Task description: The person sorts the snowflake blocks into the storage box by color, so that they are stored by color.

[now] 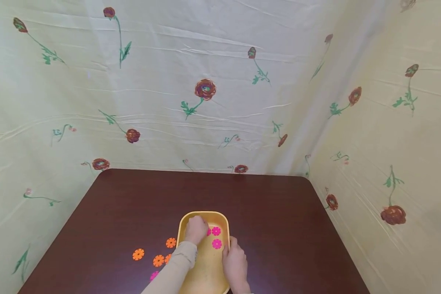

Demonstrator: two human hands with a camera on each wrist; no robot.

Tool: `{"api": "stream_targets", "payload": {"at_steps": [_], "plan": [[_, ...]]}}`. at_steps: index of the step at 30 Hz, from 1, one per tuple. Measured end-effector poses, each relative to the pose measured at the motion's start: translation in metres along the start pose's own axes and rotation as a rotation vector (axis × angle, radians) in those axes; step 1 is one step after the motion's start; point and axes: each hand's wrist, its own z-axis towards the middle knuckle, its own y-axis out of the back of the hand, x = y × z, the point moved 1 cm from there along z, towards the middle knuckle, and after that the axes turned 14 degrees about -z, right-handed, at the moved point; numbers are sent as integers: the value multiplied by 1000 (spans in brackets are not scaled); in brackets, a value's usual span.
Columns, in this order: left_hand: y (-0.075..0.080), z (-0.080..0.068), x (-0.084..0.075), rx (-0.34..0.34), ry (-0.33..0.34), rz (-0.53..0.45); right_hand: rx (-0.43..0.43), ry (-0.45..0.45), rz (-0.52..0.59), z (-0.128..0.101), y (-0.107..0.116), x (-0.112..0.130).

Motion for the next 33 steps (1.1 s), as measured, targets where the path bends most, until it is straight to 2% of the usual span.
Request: {"api": "stream_targets", "payload": {"at_steps": [5, 10, 18, 22, 33], "plan": [[12, 0, -13, 5, -61, -6, 1, -2, -9, 0, 0, -1], [28, 0, -28, -40, -135, -1, 10, -3, -10, 0, 1, 0], [53, -1, -38, -110, -162, 5, 28, -17, -21, 0, -1, 2], [64, -3, -32, -127, -182, 4, 36, -23, -21, -1, 0, 2], [102, -5, 9, -138, -169, 61, 47, 9, -16, -1, 0, 2]]}}
